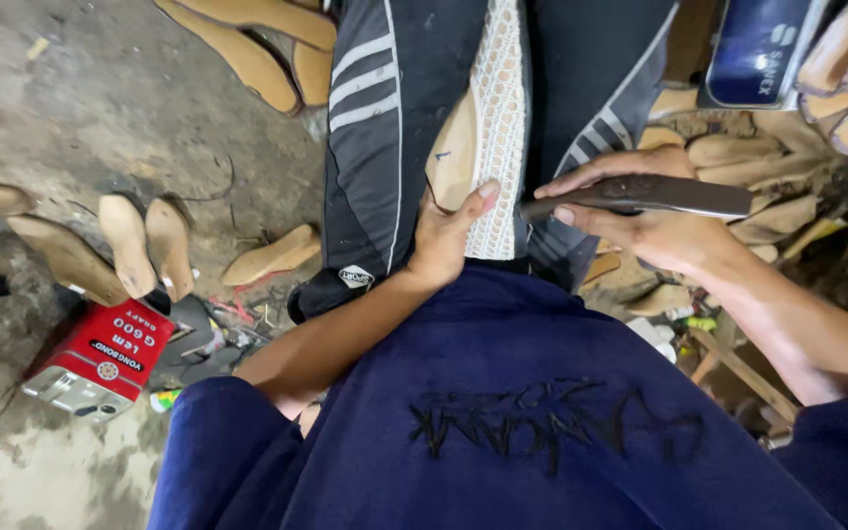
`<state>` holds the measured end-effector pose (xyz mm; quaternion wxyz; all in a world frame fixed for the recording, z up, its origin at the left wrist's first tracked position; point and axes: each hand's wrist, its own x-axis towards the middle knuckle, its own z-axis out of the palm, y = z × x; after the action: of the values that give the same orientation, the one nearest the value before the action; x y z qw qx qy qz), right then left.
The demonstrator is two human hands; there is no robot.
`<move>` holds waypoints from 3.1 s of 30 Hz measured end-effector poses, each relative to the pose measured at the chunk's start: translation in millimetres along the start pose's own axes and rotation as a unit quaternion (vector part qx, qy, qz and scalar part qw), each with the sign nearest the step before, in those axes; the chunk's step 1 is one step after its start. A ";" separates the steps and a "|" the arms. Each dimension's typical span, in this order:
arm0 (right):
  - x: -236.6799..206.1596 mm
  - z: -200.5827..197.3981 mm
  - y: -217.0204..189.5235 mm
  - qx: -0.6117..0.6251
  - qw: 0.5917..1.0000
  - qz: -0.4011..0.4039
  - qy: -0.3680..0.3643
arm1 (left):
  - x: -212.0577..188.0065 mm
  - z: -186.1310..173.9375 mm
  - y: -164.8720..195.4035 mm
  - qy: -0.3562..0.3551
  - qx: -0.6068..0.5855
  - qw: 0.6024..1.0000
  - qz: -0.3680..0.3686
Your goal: The person sits in a shoe workshop holding a woven shoe upper over a last on their lap and repeatedly hammers the upper and its edge with a curved cobbler's hammer. They turn the shoe over, press and fit the insole and outsole against the upper, and continue hammering around the sole edge before setting the shoe down.
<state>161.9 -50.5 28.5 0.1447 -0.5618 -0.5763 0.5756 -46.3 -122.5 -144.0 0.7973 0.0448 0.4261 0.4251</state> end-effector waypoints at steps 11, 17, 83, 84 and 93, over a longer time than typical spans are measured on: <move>-59.2 62.7 33.3 0.513 0.843 0.027 0.161 | -55.8 27.9 38.7 -0.016 -0.019 1.000 0.005; -58.4 88.5 19.3 0.461 0.858 -0.001 0.225 | -55.7 38.9 55.0 0.002 -0.034 0.999 0.000; 34.9 17.7 -59.7 0.322 0.886 0.162 0.290 | -33.6 26.4 41.4 0.017 0.086 0.995 0.045; 35.3 18.0 -59.6 0.397 0.850 0.164 0.303 | -33.6 26.0 41.1 0.017 0.092 0.995 0.041; 37.9 12.2 -51.3 0.322 0.886 0.180 0.280 | -34.0 27.0 41.9 0.024 0.106 0.993 0.054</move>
<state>114.9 -10.6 49.0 0.3669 -0.7166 -0.1833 0.5642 -63.1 -112.4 -87.0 0.7537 0.1421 0.4847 0.4206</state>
